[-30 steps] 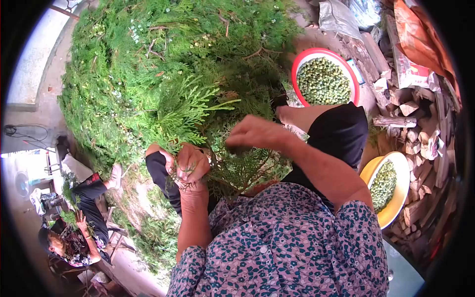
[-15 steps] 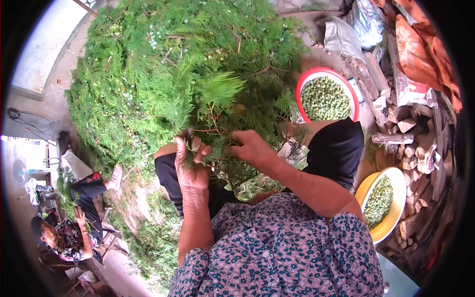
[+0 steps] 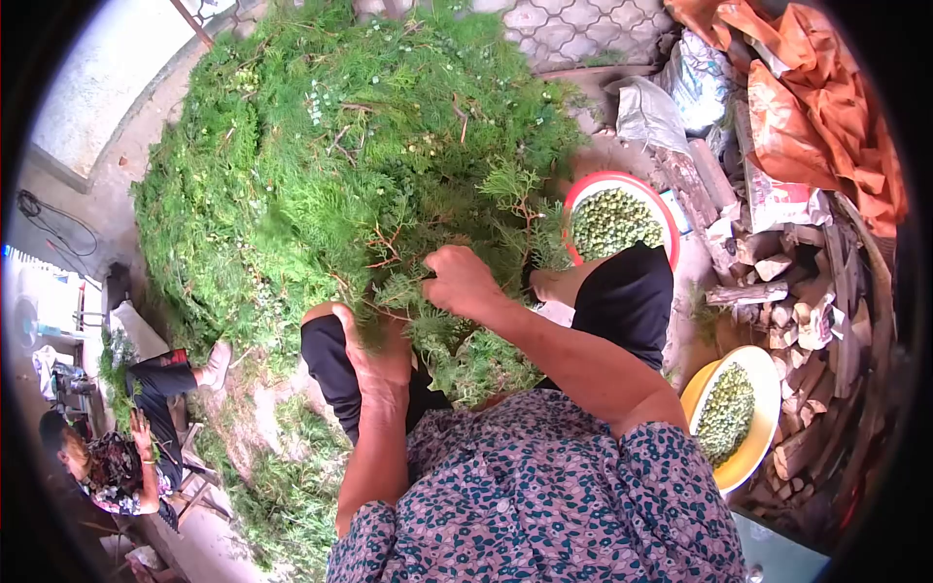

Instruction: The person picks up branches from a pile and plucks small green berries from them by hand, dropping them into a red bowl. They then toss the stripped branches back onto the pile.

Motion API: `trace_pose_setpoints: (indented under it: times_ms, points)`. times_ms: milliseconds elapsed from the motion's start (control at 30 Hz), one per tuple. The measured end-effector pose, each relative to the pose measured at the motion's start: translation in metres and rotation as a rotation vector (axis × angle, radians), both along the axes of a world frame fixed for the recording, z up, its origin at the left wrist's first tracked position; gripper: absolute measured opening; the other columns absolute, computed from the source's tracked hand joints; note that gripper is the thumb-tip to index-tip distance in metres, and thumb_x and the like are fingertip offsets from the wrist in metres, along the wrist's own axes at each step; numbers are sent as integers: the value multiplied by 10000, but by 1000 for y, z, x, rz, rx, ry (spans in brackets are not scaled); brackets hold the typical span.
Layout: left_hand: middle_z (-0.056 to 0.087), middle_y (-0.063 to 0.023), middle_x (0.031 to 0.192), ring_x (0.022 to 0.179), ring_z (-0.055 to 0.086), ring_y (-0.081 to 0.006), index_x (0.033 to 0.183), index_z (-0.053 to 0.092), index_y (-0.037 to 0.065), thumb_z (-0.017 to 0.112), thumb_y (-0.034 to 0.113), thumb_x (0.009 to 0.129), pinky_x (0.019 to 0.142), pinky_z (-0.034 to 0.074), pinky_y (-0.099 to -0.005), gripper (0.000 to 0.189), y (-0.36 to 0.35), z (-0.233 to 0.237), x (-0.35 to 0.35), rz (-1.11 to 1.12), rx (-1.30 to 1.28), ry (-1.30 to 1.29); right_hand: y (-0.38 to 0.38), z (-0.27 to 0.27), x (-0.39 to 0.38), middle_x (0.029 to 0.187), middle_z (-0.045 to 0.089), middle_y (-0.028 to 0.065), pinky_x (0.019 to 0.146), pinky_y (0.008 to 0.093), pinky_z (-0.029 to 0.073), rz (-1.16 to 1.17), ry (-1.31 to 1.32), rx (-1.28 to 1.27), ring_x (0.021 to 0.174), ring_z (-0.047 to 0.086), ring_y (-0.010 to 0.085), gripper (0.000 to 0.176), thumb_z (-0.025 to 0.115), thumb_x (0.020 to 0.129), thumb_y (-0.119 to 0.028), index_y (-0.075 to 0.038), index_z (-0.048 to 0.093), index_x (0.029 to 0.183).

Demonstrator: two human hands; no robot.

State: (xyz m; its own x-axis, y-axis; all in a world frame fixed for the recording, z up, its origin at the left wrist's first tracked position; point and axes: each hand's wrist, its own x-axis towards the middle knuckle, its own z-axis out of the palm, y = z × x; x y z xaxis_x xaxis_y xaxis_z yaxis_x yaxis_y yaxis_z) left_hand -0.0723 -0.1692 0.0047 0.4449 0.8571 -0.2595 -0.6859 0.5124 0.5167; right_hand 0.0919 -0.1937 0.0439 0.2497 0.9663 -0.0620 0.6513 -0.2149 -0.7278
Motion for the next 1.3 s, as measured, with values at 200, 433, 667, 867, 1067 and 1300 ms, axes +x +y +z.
trace_pose_setpoints:
  times_ms: [200, 433, 667, 867, 1067, 1300]
  points:
    - [578, -99, 976, 902, 588, -265, 1124, 491, 11, 618, 82, 774, 794, 494, -443, 379, -48, 3, -1, -193, 164, 154, 11, 2, -8, 809, 578, 259, 744, 455, 460, -51, -29, 25, 828, 564, 414, 228, 577, 659, -169, 50, 582, 722]
    - [615, -119, 965, 861, 626, -270, 1043, 544, -22, 604, 46, 815, 708, 541, -449, 245, -38, 24, 1, -226, 101, 314, 20, 1, -22, 831, 583, 250, 747, 446, 461, 91, -47, 65, 806, 566, 410, 197, 579, 706, -160, 35, 594, 731]
    - [622, -135, 883, 811, 631, -294, 941, 577, -41, 622, 43, 807, 674, 555, -421, 165, -18, 36, -24, -74, 56, 197, -5, 67, -17, 937, 626, 83, 702, 254, 470, -156, 352, 685, 790, 585, 131, 233, 614, 797, -39, -15, 610, 1029]
    - [612, -116, 841, 733, 638, -269, 913, 576, -15, 647, 108, 786, 551, 529, -334, 191, 0, 37, -64, 40, 41, 269, -19, -3, 50, 916, 620, 118, 710, 280, 459, -103, 35, 510, 784, 591, 179, 185, 592, 802, -65, 7, 602, 972]
    - [602, -98, 774, 606, 611, -200, 899, 578, -12, 651, 110, 785, 441, 473, -244, 182, 3, 34, -136, 223, -138, 153, -32, -84, 57, 711, 616, 121, 618, 298, 459, 23, 126, 27, 637, 596, 185, 202, 575, 757, -113, 26, 609, 899]
    - [550, -42, 754, 602, 516, -109, 865, 541, 50, 649, 100, 772, 459, 415, -179, 150, -51, -24, -388, 1111, -210, 436, -32, -92, 72, 745, 621, 121, 661, 302, 457, -27, 170, 99, 698, 606, 215, 220, 570, 780, -151, 19, 610, 913]
